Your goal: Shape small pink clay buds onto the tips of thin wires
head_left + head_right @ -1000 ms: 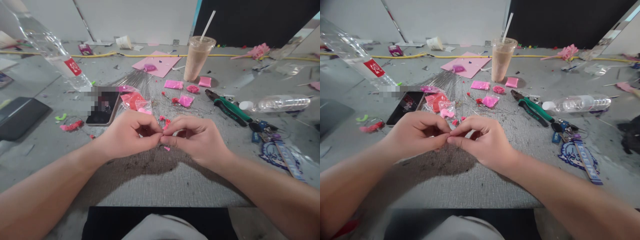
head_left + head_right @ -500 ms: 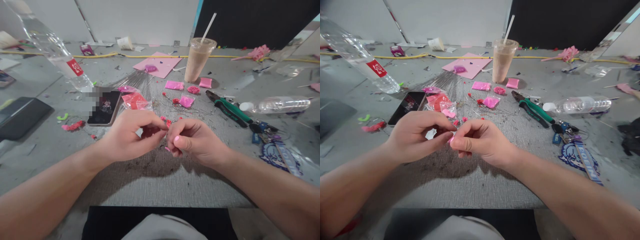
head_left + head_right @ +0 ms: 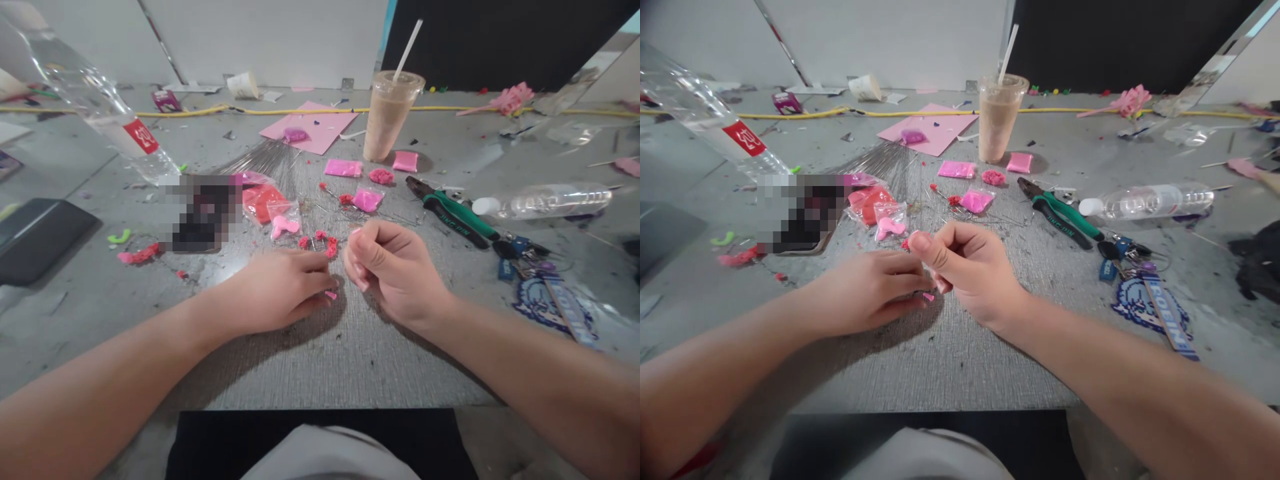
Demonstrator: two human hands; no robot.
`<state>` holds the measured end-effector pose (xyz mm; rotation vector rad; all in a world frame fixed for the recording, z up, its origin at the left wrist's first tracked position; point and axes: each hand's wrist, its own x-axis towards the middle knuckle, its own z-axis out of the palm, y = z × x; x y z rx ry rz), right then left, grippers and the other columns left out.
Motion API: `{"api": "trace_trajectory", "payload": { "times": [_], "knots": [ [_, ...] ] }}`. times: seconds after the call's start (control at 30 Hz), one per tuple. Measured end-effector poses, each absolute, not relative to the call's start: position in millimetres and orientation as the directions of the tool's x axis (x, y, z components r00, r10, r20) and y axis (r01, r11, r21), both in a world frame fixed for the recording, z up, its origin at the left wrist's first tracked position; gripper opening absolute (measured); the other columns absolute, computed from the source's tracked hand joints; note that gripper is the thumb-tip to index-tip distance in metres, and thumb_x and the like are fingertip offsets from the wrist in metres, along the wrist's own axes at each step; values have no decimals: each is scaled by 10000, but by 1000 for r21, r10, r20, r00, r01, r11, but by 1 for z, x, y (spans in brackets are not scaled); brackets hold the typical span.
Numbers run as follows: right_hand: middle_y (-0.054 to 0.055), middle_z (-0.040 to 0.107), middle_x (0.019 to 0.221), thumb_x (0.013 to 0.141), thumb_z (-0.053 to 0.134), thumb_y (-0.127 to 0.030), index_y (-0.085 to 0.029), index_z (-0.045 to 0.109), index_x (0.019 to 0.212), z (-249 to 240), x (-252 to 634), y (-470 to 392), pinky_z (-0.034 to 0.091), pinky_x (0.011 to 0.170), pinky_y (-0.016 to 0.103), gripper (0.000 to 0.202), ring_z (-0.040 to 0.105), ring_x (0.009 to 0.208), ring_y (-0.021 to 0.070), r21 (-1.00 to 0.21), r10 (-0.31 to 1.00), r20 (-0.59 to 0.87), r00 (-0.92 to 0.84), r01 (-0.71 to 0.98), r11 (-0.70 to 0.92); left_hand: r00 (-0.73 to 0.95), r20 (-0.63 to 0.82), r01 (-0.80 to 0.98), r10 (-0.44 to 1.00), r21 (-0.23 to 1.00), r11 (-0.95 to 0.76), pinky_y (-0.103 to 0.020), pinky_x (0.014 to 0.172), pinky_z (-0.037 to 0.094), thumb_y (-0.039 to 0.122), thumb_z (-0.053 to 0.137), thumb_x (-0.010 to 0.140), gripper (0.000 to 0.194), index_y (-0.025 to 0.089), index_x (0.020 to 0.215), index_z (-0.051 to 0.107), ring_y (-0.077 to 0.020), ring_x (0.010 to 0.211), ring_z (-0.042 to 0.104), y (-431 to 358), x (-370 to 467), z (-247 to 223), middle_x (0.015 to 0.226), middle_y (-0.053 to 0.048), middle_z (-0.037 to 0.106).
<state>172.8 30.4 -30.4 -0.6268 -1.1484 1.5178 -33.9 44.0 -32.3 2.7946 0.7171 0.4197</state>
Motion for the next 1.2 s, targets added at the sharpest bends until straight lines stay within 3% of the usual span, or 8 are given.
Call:
{"api": "trace_trajectory", "payload": {
  "times": [0.2,0.33,0.53,0.67,0.77,0.9,1.07,1.2],
  "knots": [
    [-65,513,509,886,819,-452,-194,536,623,-30,172,28,354,464,209,464,460,466,68,-920,938,192,-290,-386,69,834,163,469,527,296,-832,-313,696,506,281,559,1026,254,207,1032,802,-200,816,677,45,-28,-40,956,-80,695],
    [-44,513,540,929,759,-494,-194,559,622,-27,173,28,373,460,226,474,478,483,82,-938,944,233,-233,-311,155,824,166,441,541,411,-798,-298,674,484,203,583,1003,239,185,952,815,-171,774,645,46,-27,-39,914,-66,665],
    [-4,552,607,1054,573,-450,-193,689,703,-29,177,24,404,489,249,450,512,548,109,-911,928,367,-65,-226,345,657,414,118,629,768,-629,-258,663,479,193,729,944,133,208,1032,827,-124,722,567,50,-33,-22,778,-13,584],
    [-4,576,651,1082,527,-359,-192,683,785,-29,179,14,425,558,269,374,540,597,114,-859,838,512,-189,-99,503,501,329,-183,801,944,-274,-249,646,453,211,743,942,140,289,1015,834,-109,716,542,40,-29,-22,794,0,586],
    [-19,560,653,1070,536,-293,-182,672,843,-26,178,4,428,579,265,287,526,594,104,-790,743,592,-312,-46,611,479,128,-393,869,916,82,-228,619,430,327,752,944,86,282,959,823,-92,663,485,28,-20,-28,717,21,528],
    [-33,552,664,1028,566,-196,-181,663,882,-22,175,-1,436,555,230,175,510,587,91,-747,688,631,-357,-40,664,555,-102,-431,826,813,391,-227,599,423,409,803,889,177,236,929,802,-94,621,442,15,-12,-32,634,40,429],
    [-10,642,721,1033,545,-176,-188,647,863,-19,172,1,492,592,221,198,608,643,100,-771,708,598,-376,-28,636,612,-54,-505,789,742,442,-208,646,446,342,804,899,97,246,909,814,-75,670,523,9,-9,-33,737,13,612],
    [-3,663,734,1039,546,-192,-190,617,824,-19,172,1,499,600,219,226,605,636,97,-777,717,572,-398,17,629,615,-27,-515,788,743,428,-222,670,468,309,803,901,61,252,883,817,-82,684,543,8,-8,-33,746,12,641]
  ]
}}
